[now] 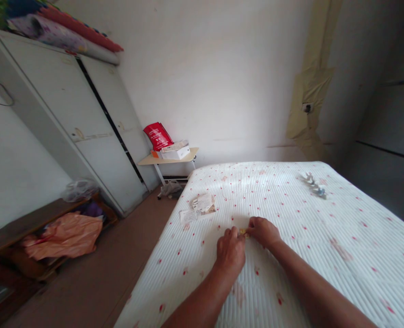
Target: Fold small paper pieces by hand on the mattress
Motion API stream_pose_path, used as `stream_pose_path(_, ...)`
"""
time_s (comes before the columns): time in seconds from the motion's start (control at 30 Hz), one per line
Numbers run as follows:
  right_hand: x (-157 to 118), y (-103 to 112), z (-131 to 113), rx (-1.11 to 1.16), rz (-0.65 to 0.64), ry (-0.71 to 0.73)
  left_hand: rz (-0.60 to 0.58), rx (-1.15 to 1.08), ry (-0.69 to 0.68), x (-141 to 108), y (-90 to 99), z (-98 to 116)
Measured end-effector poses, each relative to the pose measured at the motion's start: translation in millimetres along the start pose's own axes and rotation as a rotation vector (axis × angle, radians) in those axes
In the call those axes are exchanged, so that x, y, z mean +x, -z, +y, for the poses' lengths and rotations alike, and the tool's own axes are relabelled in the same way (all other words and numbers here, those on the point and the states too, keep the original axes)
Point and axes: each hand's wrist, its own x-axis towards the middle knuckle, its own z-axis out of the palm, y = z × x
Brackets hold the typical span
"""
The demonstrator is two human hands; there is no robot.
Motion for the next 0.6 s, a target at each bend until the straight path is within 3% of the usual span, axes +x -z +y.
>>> stream_pose_path(0.6,0.8,-0.2,3.8,0.014,0.000,0.019,-0.018,-0.020,0.010,-1.0,2.3,1.8)
